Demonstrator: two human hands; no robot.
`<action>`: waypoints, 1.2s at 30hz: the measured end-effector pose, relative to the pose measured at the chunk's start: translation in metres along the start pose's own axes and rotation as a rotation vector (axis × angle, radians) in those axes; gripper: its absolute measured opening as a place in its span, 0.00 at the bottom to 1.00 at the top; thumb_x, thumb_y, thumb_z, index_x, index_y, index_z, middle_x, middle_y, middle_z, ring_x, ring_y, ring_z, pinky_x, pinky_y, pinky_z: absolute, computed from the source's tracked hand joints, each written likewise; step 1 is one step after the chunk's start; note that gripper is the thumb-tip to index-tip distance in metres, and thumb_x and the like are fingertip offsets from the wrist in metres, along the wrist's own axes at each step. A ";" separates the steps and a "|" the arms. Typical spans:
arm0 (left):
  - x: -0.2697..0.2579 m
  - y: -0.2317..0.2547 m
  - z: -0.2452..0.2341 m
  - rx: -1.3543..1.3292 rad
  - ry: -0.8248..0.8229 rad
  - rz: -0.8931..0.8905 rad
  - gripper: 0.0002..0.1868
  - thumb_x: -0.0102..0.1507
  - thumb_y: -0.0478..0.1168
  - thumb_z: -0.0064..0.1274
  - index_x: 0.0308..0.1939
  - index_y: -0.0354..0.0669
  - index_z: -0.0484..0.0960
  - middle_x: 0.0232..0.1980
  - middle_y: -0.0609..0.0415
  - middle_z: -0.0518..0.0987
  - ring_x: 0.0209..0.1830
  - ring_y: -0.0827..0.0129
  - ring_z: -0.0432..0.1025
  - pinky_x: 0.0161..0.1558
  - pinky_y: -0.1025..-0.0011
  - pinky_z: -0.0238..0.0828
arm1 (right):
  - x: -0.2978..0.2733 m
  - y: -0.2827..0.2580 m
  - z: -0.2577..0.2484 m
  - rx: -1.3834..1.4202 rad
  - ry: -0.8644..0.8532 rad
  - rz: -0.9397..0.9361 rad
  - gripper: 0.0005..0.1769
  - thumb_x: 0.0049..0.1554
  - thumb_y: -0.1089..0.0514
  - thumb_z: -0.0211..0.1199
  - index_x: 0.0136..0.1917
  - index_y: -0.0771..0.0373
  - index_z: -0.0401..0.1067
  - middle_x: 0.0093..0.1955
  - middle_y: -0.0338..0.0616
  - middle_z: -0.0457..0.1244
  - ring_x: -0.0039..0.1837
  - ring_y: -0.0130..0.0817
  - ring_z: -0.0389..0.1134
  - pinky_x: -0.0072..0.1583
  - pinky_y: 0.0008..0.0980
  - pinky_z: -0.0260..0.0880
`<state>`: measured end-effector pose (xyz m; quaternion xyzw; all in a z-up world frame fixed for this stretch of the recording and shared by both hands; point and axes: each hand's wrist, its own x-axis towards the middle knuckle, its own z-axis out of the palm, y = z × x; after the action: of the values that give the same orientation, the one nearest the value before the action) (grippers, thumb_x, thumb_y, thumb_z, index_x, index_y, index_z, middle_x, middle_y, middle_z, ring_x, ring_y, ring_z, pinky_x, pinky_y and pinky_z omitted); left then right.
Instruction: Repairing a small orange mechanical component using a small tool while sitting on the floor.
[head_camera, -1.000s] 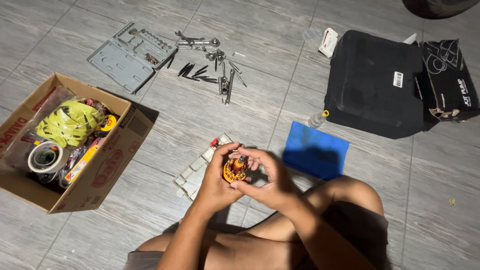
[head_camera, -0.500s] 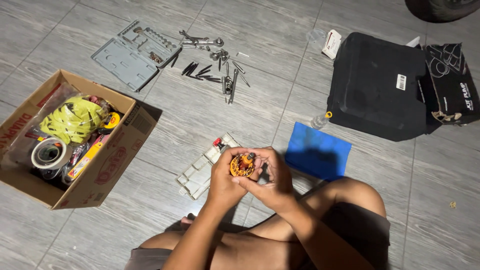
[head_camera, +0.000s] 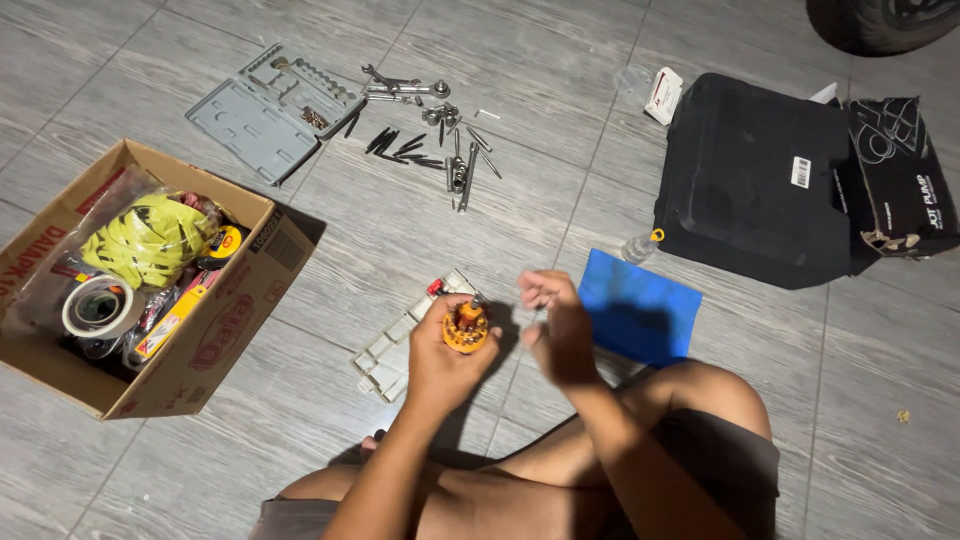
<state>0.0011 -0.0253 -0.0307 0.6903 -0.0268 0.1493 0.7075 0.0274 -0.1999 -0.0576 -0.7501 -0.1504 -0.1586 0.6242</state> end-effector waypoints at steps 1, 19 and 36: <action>0.001 0.001 -0.001 -0.002 0.001 -0.001 0.23 0.47 0.29 0.70 0.45 0.34 0.83 0.30 0.45 0.81 0.32 0.67 0.75 0.36 0.66 0.76 | 0.000 0.016 -0.002 -0.001 -0.002 0.000 0.31 0.55 0.54 0.69 0.66 0.72 0.66 0.57 0.55 0.62 0.54 0.41 0.64 0.60 0.38 0.68; 0.014 0.026 -0.016 -0.197 -0.122 0.057 0.19 0.49 0.22 0.66 0.42 0.30 0.80 0.34 0.42 0.83 0.36 0.63 0.78 0.41 0.64 0.79 | -0.003 0.187 0.052 -1.055 -0.288 0.434 0.38 0.66 0.34 0.48 0.84 0.48 0.48 0.86 0.57 0.39 0.87 0.52 0.36 0.81 0.58 0.35; 0.027 0.021 -0.024 -0.151 -0.178 -0.281 0.18 0.54 0.28 0.64 0.46 0.40 0.77 0.43 0.50 0.84 0.43 0.72 0.80 0.48 0.77 0.80 | 0.107 0.254 0.076 -1.015 0.039 -0.085 0.27 0.63 0.46 0.58 0.73 0.55 0.67 0.77 0.60 0.52 0.76 0.66 0.53 0.73 0.70 0.50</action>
<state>0.0174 0.0030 -0.0054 0.6425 -0.0034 -0.0152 0.7661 0.2361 -0.1671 -0.2510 -0.9489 -0.0731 -0.2508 0.1769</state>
